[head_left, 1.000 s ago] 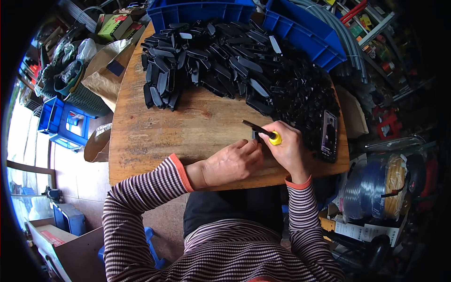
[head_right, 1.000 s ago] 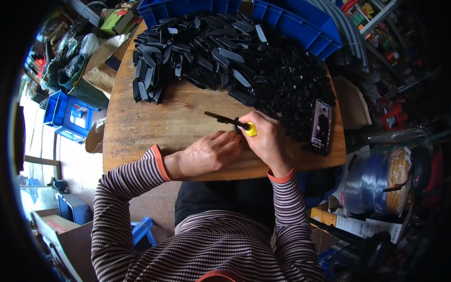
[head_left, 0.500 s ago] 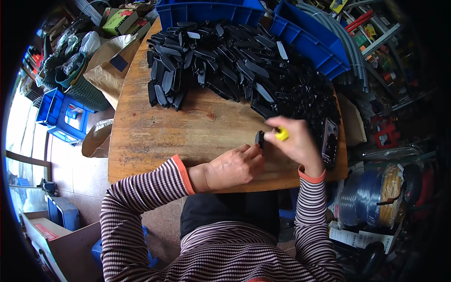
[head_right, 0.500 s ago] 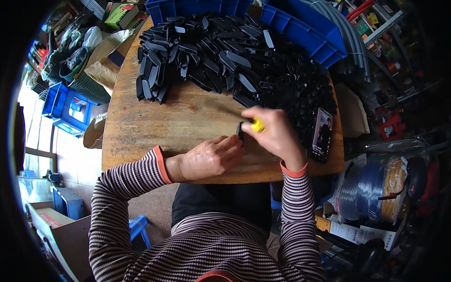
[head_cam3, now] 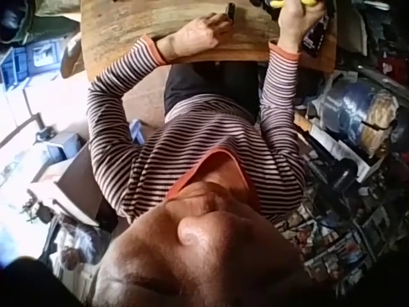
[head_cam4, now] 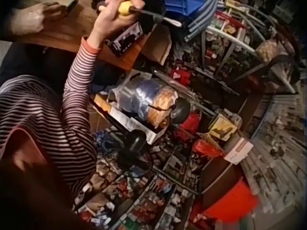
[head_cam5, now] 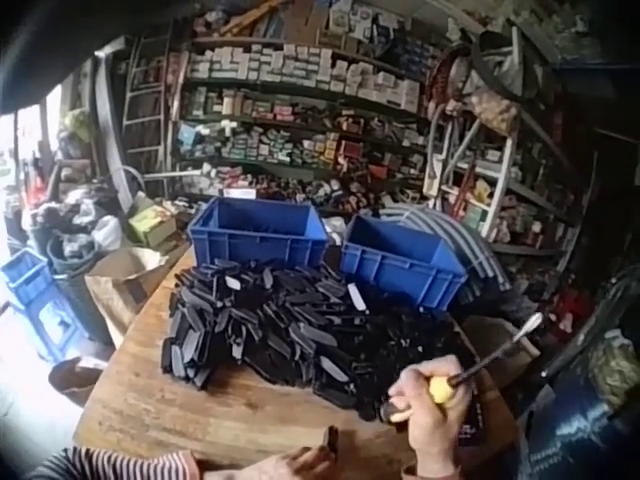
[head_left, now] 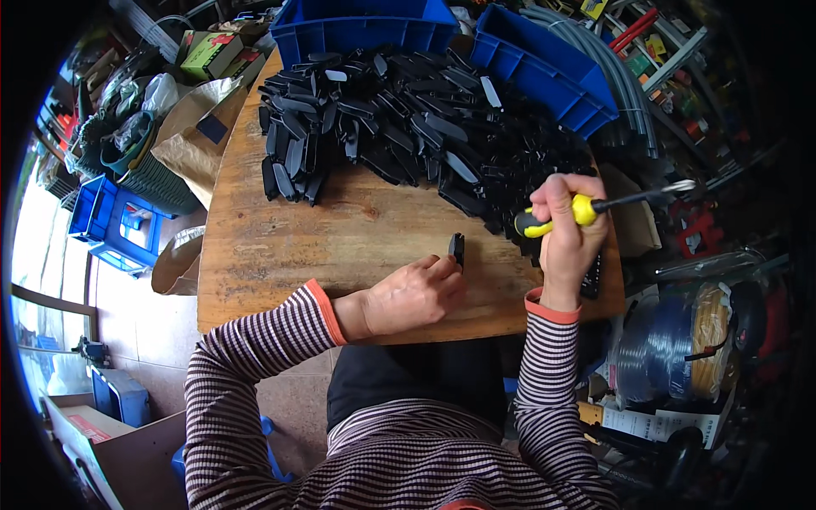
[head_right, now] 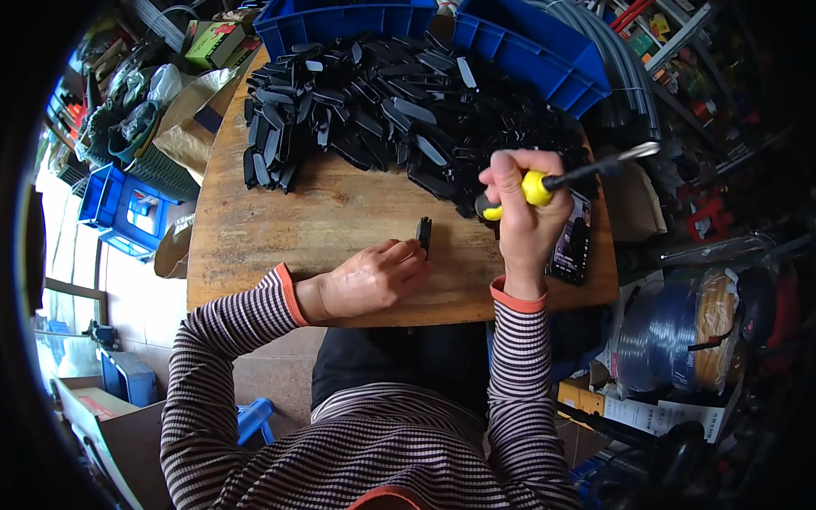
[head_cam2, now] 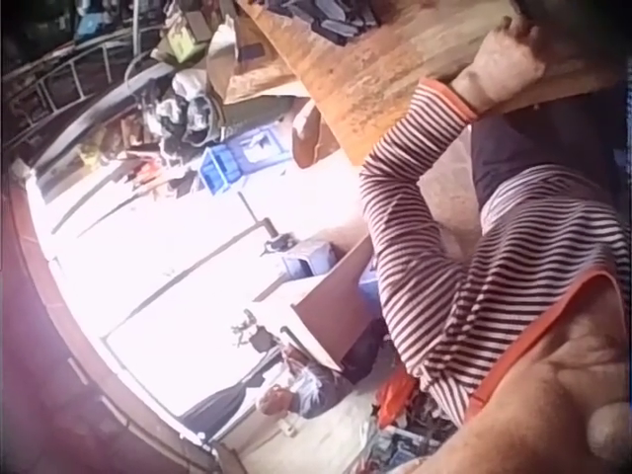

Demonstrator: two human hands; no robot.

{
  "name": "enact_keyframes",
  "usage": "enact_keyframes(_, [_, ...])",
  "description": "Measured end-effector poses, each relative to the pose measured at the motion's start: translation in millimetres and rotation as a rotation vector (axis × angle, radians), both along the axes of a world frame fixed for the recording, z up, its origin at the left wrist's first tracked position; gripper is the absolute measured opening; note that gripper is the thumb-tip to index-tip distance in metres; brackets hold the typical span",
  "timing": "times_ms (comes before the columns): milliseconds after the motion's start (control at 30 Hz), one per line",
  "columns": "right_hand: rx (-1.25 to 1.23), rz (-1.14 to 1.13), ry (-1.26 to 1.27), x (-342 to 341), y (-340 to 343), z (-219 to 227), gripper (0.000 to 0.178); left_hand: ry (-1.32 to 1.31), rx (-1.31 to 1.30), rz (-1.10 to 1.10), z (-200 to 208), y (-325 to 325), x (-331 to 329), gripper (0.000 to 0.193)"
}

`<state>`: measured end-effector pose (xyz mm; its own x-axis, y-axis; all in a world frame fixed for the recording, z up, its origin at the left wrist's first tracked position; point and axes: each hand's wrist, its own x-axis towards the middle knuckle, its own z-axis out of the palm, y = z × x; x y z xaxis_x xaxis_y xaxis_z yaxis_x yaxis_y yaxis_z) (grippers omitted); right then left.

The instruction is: Assembling or inspecting black plastic components using a manual screwdriver.

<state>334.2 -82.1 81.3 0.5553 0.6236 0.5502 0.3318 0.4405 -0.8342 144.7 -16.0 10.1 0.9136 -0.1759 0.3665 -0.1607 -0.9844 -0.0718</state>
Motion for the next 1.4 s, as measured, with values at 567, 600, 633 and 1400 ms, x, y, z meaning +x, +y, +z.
enact_keyframes(567, [-0.621, -0.205, -0.670, 25.4, -19.3, -54.6, 0.014, -0.061, -0.111, 0.002, -12.1, 30.6, 27.5, 0.037])
enact_keyframes(600, [-0.632, -0.268, -0.768, 23.6, -19.1, -58.7, 0.015, -0.017, -0.168, 0.044, -11.8, 36.0, 28.7, 0.037])
enact_keyframes(633, [-0.627, -0.268, -0.768, 22.5, -19.5, -58.7, 0.015, -0.018, -0.164, 0.046, -9.3, 41.4, 28.0, 0.037])
enact_keyframes(1400, [-0.658, -0.017, -0.332, 15.2, -49.2, -39.4, 0.019, -0.156, 0.001, 0.233, -9.9, 79.6, 65.3, 0.035])
